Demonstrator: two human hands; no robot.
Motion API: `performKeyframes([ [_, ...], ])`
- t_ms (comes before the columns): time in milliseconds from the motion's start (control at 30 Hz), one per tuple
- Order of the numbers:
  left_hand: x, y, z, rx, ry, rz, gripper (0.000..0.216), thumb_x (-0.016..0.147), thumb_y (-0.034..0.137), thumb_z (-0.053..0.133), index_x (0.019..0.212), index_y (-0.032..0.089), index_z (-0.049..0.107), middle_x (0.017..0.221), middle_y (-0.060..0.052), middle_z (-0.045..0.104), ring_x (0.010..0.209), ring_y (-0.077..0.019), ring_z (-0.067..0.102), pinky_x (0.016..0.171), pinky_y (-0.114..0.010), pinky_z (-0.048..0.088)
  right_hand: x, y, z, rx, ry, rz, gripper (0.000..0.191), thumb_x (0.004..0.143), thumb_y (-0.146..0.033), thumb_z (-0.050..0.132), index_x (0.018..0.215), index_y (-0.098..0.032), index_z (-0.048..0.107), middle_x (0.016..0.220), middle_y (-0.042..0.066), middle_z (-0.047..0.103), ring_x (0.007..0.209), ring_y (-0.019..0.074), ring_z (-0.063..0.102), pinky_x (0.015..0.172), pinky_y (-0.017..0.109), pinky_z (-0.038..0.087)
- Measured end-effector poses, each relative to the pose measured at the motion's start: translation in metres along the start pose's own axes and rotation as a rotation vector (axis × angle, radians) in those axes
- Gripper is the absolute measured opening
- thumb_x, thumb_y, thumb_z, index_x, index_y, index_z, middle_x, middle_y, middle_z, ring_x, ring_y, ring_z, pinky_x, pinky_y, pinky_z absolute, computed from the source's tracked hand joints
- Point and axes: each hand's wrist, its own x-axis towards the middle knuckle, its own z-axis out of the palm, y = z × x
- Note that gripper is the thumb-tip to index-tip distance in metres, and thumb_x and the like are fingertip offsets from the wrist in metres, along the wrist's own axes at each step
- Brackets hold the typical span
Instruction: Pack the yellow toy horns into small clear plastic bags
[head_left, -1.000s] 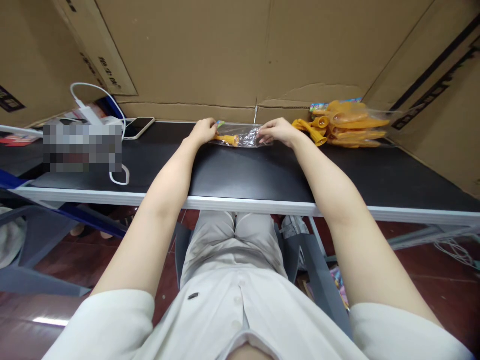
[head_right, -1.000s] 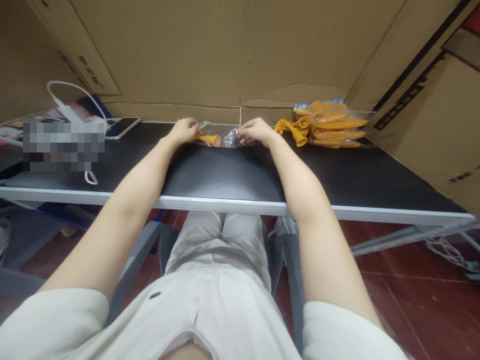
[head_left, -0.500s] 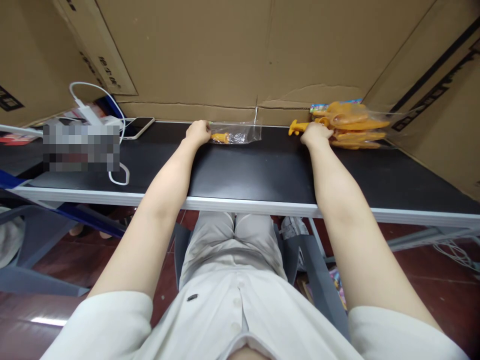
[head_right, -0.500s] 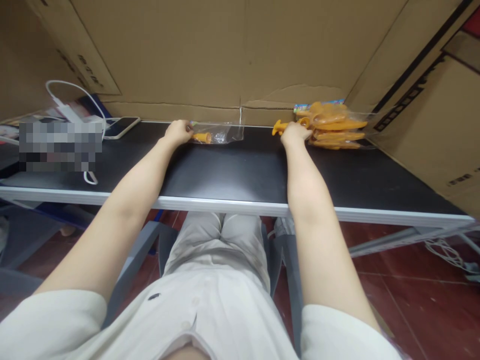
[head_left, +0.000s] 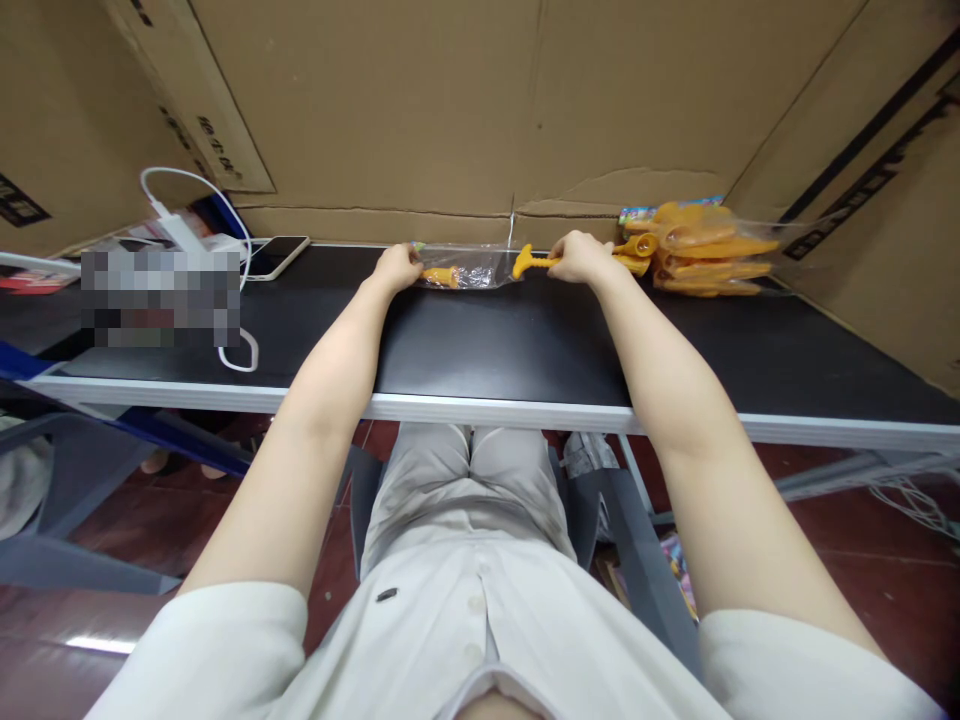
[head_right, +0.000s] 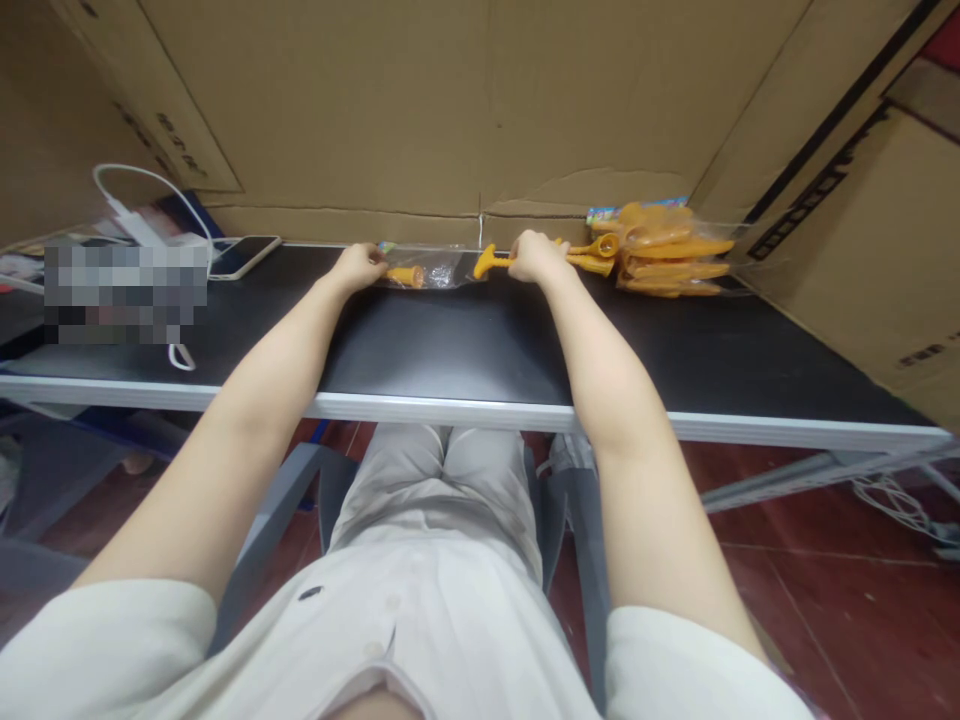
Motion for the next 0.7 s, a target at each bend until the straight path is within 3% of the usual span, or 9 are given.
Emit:
performKeyframes([
  [100,0.000,0.001,0.000,0.001,-0.025,0.031,0.037,0.085,0.020,0.062,0.120,0.014,0.072,0.134,-0.019,0.073,0.131,-0.0326,0.066,0.117,-0.038,0.047,-0.003,-0.007,0.005,0.015,-0.016,-0.041,0.026,0.075,-0.014,0.089,0.099,-0.016,0.080,0.107,0.013,0.074,0.131,0.0421,0.063,0.122,0.071,0.031],
  [333,-0.006,0.015,0.006,-0.034,-0.100,0.141,0.038,0.083,0.021,0.063,0.118,0.013,0.073,0.129,-0.015,0.075,0.123,-0.0303,0.069,0.113,-0.036,0.049,-0.006,-0.016,0.019,0.182,-0.070,-0.169,0.027,0.064,-0.012,0.092,0.088,-0.019,0.081,0.090,0.011,0.072,0.119,0.0394,0.067,0.112,0.052,0.051],
  [433,-0.008,0.020,0.008,-0.009,-0.119,0.177,0.039,0.085,0.023,0.061,0.120,0.012,0.073,0.130,-0.015,0.074,0.123,-0.0292,0.069,0.111,-0.034,0.049,-0.008,-0.023,0.027,0.207,-0.052,-0.198,0.024,0.072,-0.023,0.090,0.093,-0.016,0.081,0.096,0.014,0.075,0.114,0.0376,0.070,0.109,0.048,0.052],
  [567,-0.007,0.021,0.010,0.003,-0.120,0.179,0.036,0.086,0.024,0.061,0.118,0.014,0.075,0.129,-0.013,0.075,0.123,-0.0296,0.068,0.112,-0.034,0.048,-0.009,-0.027,0.027,0.251,0.011,-0.206,0.038,0.090,-0.046,0.077,0.108,-0.012,0.080,0.106,0.017,0.078,0.112,0.0358,0.071,0.107,0.048,0.054],
  [700,-0.006,0.020,0.010,0.000,-0.105,0.167,0.034,0.084,0.025,0.063,0.114,0.015,0.076,0.125,-0.013,0.075,0.123,-0.0297,0.067,0.113,-0.033,0.047,-0.007,-0.023,0.016,0.226,0.125,-0.122,0.041,0.100,-0.045,0.065,0.107,-0.007,0.079,0.102,0.019,0.076,0.117,0.0386,0.070,0.110,0.051,0.051],
])
